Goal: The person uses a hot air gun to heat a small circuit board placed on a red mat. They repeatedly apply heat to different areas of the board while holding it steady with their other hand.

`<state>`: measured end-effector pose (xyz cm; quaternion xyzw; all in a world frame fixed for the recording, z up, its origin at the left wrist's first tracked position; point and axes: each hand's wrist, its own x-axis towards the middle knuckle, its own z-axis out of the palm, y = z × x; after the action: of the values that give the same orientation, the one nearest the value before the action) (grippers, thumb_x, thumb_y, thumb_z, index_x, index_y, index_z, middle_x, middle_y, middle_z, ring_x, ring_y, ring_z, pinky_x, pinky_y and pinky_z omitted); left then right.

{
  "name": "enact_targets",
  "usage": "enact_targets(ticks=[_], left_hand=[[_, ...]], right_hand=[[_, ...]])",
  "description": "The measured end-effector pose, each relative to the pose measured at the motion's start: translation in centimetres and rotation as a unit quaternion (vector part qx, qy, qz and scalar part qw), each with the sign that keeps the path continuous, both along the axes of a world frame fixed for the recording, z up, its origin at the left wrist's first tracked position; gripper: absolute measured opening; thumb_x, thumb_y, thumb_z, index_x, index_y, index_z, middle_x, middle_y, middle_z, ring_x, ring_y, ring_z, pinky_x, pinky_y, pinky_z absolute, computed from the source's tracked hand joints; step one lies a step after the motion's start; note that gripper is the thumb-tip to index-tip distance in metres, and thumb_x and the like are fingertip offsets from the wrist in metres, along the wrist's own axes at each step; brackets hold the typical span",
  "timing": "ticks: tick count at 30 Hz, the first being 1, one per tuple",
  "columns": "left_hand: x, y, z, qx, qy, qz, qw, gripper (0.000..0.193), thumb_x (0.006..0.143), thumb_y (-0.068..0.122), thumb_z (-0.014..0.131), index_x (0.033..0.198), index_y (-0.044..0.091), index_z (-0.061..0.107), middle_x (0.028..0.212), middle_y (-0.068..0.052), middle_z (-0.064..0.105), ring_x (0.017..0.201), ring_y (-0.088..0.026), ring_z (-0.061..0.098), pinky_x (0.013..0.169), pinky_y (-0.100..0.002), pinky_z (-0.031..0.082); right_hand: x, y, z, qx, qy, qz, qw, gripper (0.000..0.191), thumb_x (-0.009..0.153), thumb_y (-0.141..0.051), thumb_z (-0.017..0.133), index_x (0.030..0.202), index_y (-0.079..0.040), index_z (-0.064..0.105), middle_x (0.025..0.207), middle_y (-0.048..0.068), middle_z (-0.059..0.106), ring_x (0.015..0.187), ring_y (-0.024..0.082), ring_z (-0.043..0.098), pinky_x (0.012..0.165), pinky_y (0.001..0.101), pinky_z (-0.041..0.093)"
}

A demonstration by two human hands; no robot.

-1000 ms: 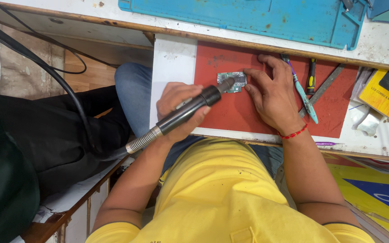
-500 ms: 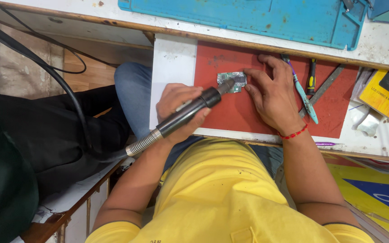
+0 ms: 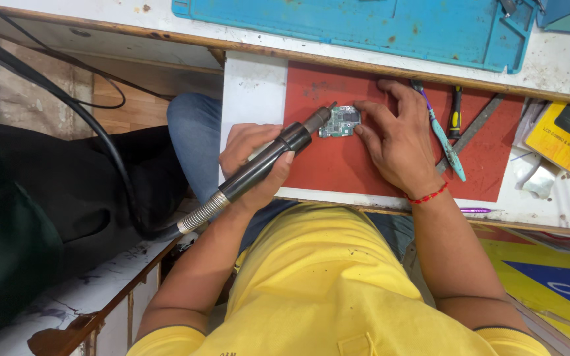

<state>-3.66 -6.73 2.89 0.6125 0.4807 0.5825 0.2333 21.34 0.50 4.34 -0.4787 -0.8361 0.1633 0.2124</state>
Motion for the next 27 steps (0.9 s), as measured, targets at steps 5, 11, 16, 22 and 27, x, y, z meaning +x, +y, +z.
enact_targets(ticks=[5,11,16,22,27], left_hand=[[-0.23,-0.27,0.08,-0.011,-0.028,0.015,0.999,0.029,0.091,0.018,0.078,0.113,0.003,0.066,0.107,-0.013,0.074,0.103,-0.025,0.068,0.095,-0.036,0.056],[-0.14,-0.25,-0.24,-0.021,-0.049,0.027,0.998,0.029,0.091,0.018,0.080,0.113,0.004,0.068,0.109,-0.012,0.073,0.106,-0.025,0.069,0.098,-0.036,0.057],[-0.04,0.09,-0.58,0.015,-0.006,-0.007,1.000,0.029,0.089,0.021,0.081,0.111,0.005,0.068,0.107,-0.010,0.074,0.103,-0.023,0.069,0.098,-0.035,0.056],[-0.27,-0.08,-0.17,-0.005,-0.017,-0.010,1.000,0.032,0.089,0.023,0.082,0.113,0.005,0.068,0.109,-0.012,0.074,0.103,-0.024,0.068,0.096,-0.035,0.056],[-0.46,0.08,-0.30,-0.026,-0.031,-0.019,0.999,0.031,0.091,0.022,0.081,0.113,0.004,0.069,0.111,-0.010,0.074,0.105,-0.023,0.069,0.096,-0.035,0.057]], right_hand=[[0.05,0.00,-0.49,-0.002,0.020,-0.019,1.000,0.038,0.091,-0.013,0.081,0.127,-0.009,0.068,0.143,0.020,0.052,0.132,0.042,0.048,0.112,0.0510,0.042],[0.20,0.12,-0.83,0.000,0.029,-0.041,0.999,0.038,0.093,-0.011,0.079,0.129,-0.006,0.067,0.142,0.021,0.051,0.131,0.042,0.048,0.112,0.0501,0.042],[0.16,0.15,-0.72,-0.010,0.032,-0.041,0.999,0.038,0.093,-0.011,0.079,0.129,-0.006,0.067,0.142,0.021,0.052,0.129,0.042,0.049,0.109,0.0495,0.043],[0.19,0.30,-0.52,-0.014,0.030,-0.029,0.999,0.038,0.091,-0.013,0.079,0.126,-0.007,0.068,0.141,0.020,0.052,0.128,0.041,0.049,0.110,0.0499,0.043],[0.39,0.25,-0.57,0.012,-0.002,0.019,1.000,0.038,0.089,-0.017,0.080,0.125,-0.013,0.070,0.142,0.019,0.052,0.132,0.043,0.046,0.113,0.0536,0.038]])
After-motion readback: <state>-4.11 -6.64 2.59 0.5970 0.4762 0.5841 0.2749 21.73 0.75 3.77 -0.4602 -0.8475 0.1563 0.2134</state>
